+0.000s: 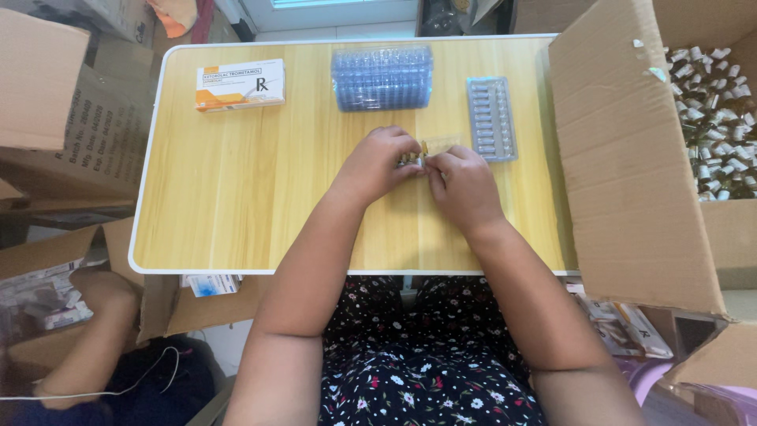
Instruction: The person places small vials into blister packs and then inserts the filled packs into cardboard boxes. The person repeats this process multiple times, handling vials and packaging materials by hand.
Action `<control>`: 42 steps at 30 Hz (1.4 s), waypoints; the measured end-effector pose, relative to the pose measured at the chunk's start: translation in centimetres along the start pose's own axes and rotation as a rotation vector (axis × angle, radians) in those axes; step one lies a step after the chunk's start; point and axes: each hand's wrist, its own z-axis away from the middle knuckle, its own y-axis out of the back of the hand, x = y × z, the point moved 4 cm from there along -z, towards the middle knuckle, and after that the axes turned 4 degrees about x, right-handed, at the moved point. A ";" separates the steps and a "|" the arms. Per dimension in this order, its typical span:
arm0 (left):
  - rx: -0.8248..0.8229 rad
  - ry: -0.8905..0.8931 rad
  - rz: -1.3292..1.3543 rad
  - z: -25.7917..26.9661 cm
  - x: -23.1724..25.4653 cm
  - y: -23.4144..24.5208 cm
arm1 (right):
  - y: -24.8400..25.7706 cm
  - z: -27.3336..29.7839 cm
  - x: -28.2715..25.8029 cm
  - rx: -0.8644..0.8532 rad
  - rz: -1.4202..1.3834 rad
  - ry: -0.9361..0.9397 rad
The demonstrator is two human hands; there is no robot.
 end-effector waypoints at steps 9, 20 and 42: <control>-0.014 0.019 -0.031 -0.2 -0.5 -0.2 | 0.6 -0.5 -0.2 -0.003 -0.018 0.094; 0.015 0.074 -0.043 -0.3 -0.5 -0.1 | 0.1 -0.4 0.3 0.012 0.042 0.115; 0.010 0.082 -0.039 -0.4 -1.2 -0.9 | -0.5 -0.5 0.4 0.008 0.061 -0.004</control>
